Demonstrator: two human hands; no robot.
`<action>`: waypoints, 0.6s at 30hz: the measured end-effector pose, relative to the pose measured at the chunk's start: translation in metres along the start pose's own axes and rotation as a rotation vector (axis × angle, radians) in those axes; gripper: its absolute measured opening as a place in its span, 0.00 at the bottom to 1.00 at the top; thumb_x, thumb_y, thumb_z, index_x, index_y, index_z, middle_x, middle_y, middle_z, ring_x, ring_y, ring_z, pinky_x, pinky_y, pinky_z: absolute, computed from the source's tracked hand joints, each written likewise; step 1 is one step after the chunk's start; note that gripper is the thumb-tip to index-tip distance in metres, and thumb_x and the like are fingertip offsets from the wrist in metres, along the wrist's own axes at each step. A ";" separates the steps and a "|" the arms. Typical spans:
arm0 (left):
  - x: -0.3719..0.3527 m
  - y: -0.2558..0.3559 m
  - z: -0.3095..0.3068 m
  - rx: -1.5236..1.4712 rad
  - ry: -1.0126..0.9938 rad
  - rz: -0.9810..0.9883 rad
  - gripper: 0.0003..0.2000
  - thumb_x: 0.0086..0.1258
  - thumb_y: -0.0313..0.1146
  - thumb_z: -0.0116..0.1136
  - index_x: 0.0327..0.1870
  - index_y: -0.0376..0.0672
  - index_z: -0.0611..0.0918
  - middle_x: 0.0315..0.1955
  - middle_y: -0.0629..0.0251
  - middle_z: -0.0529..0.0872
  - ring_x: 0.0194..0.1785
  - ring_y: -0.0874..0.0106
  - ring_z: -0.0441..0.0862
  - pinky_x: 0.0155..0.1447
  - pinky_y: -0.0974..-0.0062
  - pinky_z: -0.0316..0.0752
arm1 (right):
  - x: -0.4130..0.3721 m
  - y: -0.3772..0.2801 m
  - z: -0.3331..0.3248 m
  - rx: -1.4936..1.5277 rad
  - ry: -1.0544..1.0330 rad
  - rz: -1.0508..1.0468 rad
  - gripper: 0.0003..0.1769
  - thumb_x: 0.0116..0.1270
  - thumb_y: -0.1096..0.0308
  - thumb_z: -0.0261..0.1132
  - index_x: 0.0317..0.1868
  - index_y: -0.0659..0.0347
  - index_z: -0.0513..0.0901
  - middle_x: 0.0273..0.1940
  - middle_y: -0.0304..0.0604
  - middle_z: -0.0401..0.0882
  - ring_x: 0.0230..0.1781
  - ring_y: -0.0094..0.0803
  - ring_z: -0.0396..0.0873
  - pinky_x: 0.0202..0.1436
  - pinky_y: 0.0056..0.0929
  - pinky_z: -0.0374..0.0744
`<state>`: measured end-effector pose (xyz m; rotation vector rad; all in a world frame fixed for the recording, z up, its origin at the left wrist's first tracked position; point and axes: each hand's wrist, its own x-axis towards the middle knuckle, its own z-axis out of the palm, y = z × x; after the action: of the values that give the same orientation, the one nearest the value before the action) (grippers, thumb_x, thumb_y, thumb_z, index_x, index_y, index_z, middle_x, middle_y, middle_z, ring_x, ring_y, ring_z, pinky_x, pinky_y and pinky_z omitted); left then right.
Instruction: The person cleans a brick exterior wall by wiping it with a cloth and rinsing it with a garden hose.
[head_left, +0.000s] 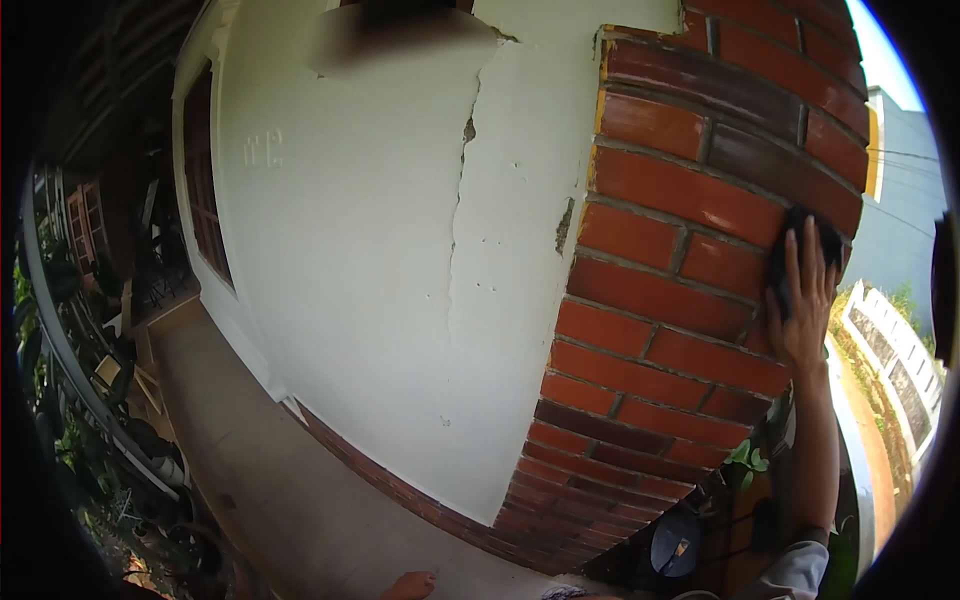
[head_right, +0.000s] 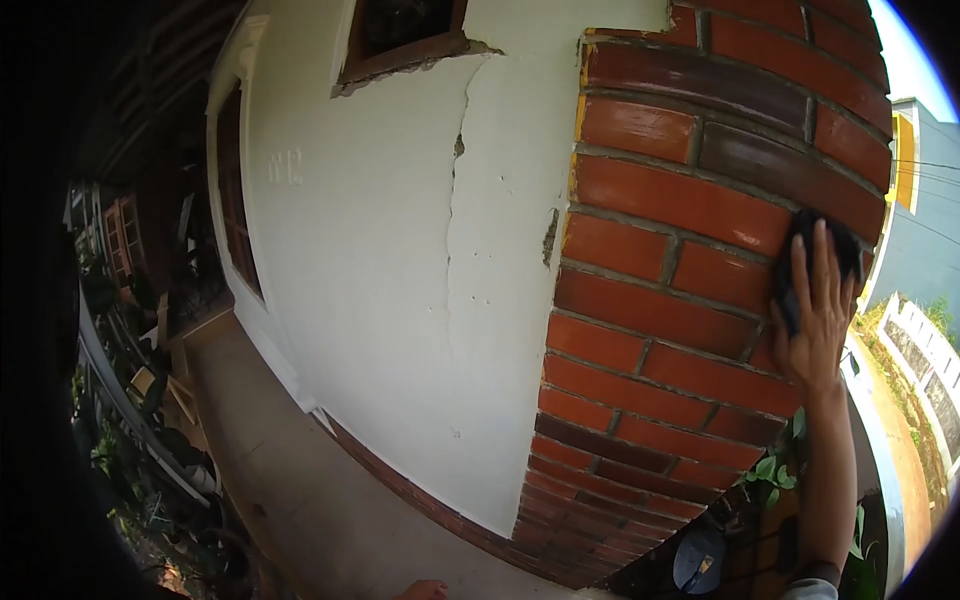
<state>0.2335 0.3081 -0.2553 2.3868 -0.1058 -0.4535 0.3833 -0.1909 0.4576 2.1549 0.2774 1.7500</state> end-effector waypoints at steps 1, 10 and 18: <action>0.004 -0.002 0.000 0.008 0.042 0.006 0.18 0.65 0.39 0.53 0.53 0.41 0.81 0.44 0.50 0.85 0.49 0.53 0.82 0.57 0.60 0.75 | 0.045 0.023 0.002 0.046 0.225 0.068 0.33 0.70 0.62 0.53 0.75 0.53 0.58 0.76 0.49 0.50 0.76 0.49 0.52 0.75 0.52 0.52; 0.028 -0.013 0.039 -0.002 0.072 0.001 0.16 0.66 0.36 0.52 0.51 0.41 0.81 0.55 0.49 0.80 0.62 0.51 0.73 0.66 0.55 0.66 | 0.129 -0.038 0.011 -0.023 0.188 -0.090 0.34 0.69 0.57 0.57 0.73 0.55 0.60 0.77 0.43 0.48 0.78 0.37 0.47 0.78 0.51 0.47; 0.030 0.009 0.010 0.000 0.080 -0.040 0.16 0.66 0.37 0.52 0.51 0.41 0.82 0.54 0.49 0.80 0.61 0.51 0.74 0.65 0.55 0.67 | 0.105 -0.015 0.003 0.025 0.133 -0.053 0.38 0.62 0.63 0.61 0.74 0.46 0.61 0.76 0.36 0.54 0.76 0.37 0.53 0.77 0.52 0.52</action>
<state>0.2589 0.2890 -0.2654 2.4071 -0.0212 -0.3756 0.4104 -0.1390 0.5458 2.0319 0.3882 1.8718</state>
